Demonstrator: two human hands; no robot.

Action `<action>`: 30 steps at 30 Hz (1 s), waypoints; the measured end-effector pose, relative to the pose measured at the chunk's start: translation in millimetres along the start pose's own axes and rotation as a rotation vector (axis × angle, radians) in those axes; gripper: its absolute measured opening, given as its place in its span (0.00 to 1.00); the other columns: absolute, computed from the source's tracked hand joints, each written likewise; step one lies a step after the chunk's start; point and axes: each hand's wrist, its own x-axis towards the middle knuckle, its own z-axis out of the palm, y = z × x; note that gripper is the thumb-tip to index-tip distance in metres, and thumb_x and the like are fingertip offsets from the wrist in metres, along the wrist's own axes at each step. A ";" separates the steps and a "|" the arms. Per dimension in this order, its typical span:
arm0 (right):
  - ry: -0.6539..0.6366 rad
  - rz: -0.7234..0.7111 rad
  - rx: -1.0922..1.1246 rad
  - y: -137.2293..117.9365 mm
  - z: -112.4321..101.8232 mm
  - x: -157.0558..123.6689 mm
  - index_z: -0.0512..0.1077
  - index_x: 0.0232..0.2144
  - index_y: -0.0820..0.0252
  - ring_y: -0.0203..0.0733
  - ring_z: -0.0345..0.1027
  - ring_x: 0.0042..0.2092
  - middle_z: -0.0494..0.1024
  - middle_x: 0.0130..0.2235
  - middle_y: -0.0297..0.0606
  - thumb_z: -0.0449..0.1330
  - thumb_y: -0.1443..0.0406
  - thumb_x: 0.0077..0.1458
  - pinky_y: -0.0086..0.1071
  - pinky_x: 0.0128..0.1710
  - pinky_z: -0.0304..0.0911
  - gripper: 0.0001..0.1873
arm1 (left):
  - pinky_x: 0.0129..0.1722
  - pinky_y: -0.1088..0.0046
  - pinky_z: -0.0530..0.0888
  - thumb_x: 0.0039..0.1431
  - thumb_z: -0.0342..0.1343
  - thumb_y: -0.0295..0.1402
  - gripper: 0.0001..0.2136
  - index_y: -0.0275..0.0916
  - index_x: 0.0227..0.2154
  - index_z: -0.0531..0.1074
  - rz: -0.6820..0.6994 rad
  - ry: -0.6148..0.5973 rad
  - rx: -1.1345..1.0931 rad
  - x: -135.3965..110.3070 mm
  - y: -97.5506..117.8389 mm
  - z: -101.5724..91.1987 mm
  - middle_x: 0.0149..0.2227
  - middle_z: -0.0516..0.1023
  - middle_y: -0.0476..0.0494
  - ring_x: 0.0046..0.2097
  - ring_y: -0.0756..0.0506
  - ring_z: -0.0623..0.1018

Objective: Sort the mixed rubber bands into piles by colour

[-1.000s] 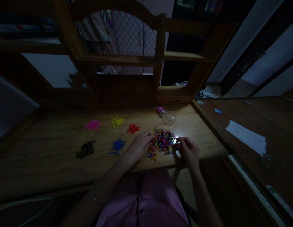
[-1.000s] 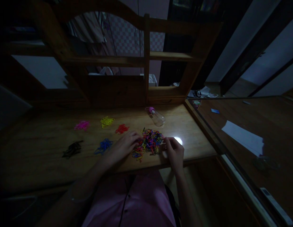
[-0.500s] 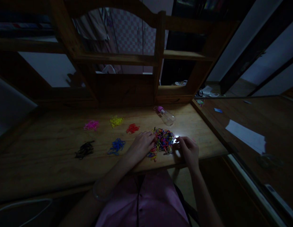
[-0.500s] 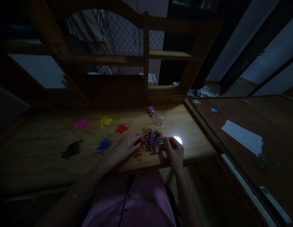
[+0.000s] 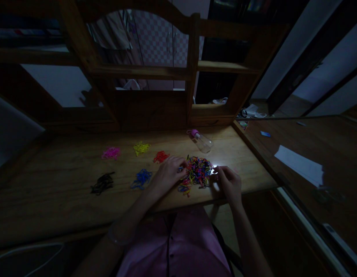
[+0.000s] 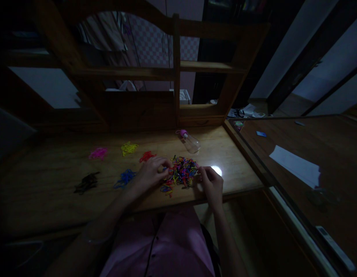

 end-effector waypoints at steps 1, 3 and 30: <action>-0.002 0.001 0.003 -0.1 -0.1 0.1 0.76 0.30 0.60 0.39 0.69 0.28 0.75 0.25 0.34 0.58 0.54 0.58 0.29 0.28 0.61 0.16 | 0.45 0.69 0.69 0.55 0.55 0.26 0.05 0.40 0.34 0.73 -0.022 0.010 -0.051 -0.2 -3.1 -3.5 0.36 0.77 0.47 0.41 0.45 0.75; -0.007 0.004 0.007 -0.4 -0.1 0.3 0.76 0.29 0.60 0.39 0.68 0.28 0.75 0.25 0.34 0.58 0.54 0.58 0.28 0.28 0.61 0.16 | 0.43 0.71 0.70 0.55 0.54 0.27 0.06 0.40 0.35 0.74 -0.075 0.036 -0.134 -0.9 -13.1 -12.9 0.36 0.78 0.48 0.40 0.46 0.76; 0.005 -0.018 0.024 0.4 1.6 -2.0 0.75 0.30 0.60 0.40 0.68 0.29 0.76 0.27 0.36 0.57 0.53 0.58 0.30 0.29 0.62 0.17 | 0.50 0.66 0.69 0.61 0.52 0.27 0.09 0.39 0.44 0.69 0.217 -0.146 0.058 9.5 40.7 20.3 0.45 0.70 0.42 0.48 0.43 0.70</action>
